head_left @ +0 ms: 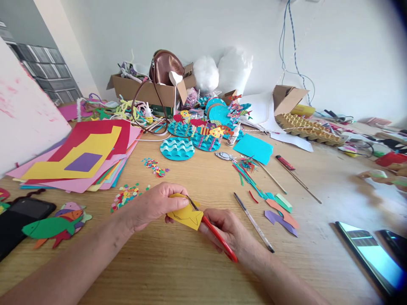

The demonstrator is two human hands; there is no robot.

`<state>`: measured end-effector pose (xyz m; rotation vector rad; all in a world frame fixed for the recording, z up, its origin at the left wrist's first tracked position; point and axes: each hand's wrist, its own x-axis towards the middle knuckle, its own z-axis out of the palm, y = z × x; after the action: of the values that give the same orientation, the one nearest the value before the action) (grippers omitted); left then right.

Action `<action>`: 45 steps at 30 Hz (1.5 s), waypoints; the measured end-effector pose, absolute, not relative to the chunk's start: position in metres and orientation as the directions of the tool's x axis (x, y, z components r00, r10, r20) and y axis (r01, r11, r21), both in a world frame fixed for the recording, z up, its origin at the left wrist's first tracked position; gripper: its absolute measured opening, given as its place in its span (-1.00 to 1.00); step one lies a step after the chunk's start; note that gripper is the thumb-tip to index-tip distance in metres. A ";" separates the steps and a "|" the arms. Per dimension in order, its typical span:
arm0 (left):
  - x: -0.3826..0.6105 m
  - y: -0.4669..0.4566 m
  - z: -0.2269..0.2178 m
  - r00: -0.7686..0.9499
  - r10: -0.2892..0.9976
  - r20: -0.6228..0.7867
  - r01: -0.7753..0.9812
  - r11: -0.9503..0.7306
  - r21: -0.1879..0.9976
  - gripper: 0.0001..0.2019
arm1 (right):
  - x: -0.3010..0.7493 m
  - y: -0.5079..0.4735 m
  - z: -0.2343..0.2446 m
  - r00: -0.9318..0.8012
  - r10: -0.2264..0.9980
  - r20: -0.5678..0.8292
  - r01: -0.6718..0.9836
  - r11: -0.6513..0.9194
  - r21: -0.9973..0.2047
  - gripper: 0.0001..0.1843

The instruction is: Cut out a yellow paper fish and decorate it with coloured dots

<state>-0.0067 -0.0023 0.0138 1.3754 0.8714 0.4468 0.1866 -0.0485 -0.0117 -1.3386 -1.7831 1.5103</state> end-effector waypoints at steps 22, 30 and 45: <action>-0.008 -0.001 0.012 0.617 0.737 -0.277 0.193 0.200 0.961 -0.76 | 0.187 -0.049 -0.010 -0.467 0.839 -0.279 0.372 -0.099 -0.923 -0.68; -0.008 -0.001 0.012 0.619 0.728 -0.294 0.203 0.213 0.956 -0.76 | 0.186 -0.049 -0.004 -0.438 0.852 -0.285 0.411 -0.093 -0.907 -0.67; -0.012 0.001 0.012 0.645 0.694 -0.318 0.216 0.234 0.948 -0.78 | 0.188 -0.048 -0.010 -0.442 0.865 -0.237 0.456 -0.011 -0.890 -0.67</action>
<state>-0.0119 0.0006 0.0125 1.3300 0.8582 0.3912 0.1877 -0.0480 -0.0097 -1.3699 -1.8880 1.4426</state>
